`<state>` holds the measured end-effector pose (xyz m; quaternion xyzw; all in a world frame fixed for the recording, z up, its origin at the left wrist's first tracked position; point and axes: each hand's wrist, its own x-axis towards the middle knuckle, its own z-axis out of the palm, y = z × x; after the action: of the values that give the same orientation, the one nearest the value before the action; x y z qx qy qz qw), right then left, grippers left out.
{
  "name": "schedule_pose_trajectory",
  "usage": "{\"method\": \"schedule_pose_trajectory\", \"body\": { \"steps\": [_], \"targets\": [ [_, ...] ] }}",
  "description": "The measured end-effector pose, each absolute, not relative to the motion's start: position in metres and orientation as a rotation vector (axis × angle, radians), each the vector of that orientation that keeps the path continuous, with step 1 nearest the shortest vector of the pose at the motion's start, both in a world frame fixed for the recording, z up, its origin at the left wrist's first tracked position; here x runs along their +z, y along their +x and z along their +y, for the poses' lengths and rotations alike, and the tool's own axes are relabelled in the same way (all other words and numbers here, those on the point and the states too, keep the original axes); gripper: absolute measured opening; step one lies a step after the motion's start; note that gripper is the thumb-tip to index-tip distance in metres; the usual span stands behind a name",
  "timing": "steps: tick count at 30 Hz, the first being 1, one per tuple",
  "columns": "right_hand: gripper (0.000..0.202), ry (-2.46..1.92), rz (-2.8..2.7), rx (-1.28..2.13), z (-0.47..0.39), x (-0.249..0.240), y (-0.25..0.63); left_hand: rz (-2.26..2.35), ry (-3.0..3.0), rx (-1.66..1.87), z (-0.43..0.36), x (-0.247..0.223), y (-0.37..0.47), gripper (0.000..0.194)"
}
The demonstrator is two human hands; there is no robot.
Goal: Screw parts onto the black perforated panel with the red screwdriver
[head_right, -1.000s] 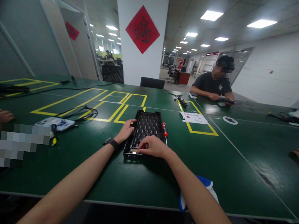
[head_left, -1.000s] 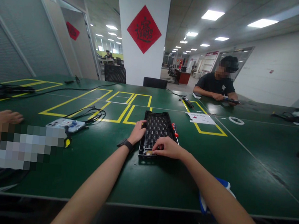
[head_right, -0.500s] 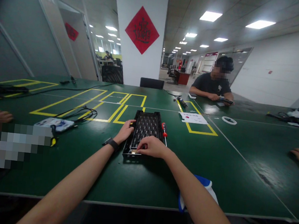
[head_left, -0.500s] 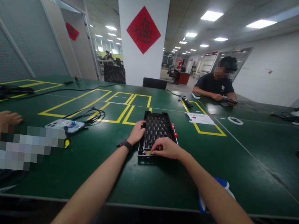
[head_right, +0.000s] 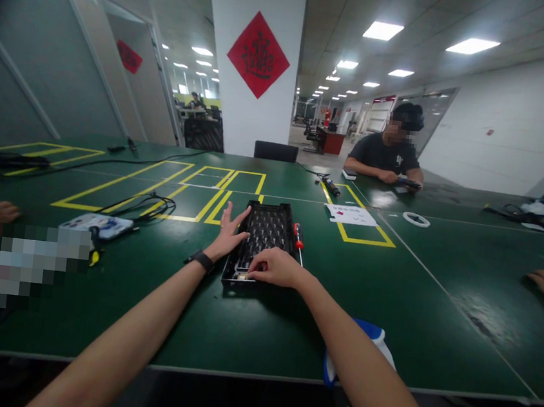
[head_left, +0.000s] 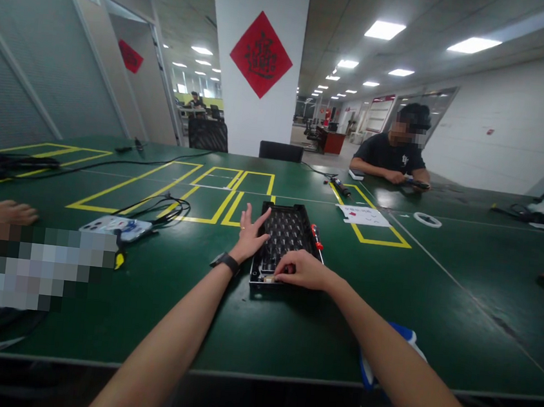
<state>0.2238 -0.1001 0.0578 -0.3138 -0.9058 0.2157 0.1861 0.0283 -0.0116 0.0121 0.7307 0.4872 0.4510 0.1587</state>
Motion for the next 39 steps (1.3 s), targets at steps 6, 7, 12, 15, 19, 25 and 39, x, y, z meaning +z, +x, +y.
{"method": "schedule_pose_trajectory", "body": {
  "steps": [6,7,12,15,19,25,39],
  "targets": [
    [0.023,-0.908,-2.552,0.63,-0.1,0.059,0.224,1.142,2.104,1.516,-0.024,0.026,0.032,0.069],
    [0.023,-0.91,-2.553,0.63,-0.1,0.058,0.224,1.126,2.055,1.544,-0.026,0.027,0.034,0.071],
    [0.023,-0.921,-2.545,0.631,-0.099,0.057,0.224,1.292,1.873,1.543,-0.038,0.033,0.04,0.073],
    [0.022,-0.914,-2.541,0.633,-0.099,0.057,0.224,1.377,1.892,1.576,-0.044,0.036,0.04,0.06],
    [0.022,-0.904,-2.546,0.628,-0.099,0.056,0.224,1.428,1.963,1.587,-0.047,0.04,0.04,0.059],
    [0.023,-0.91,-2.543,0.639,-0.099,0.056,0.224,1.515,2.05,1.515,-0.048,0.042,0.039,0.058],
    [0.022,-0.883,-2.534,0.634,-0.097,0.053,0.224,1.566,2.355,1.551,-0.039,0.036,0.038,0.051]
  ]
}}
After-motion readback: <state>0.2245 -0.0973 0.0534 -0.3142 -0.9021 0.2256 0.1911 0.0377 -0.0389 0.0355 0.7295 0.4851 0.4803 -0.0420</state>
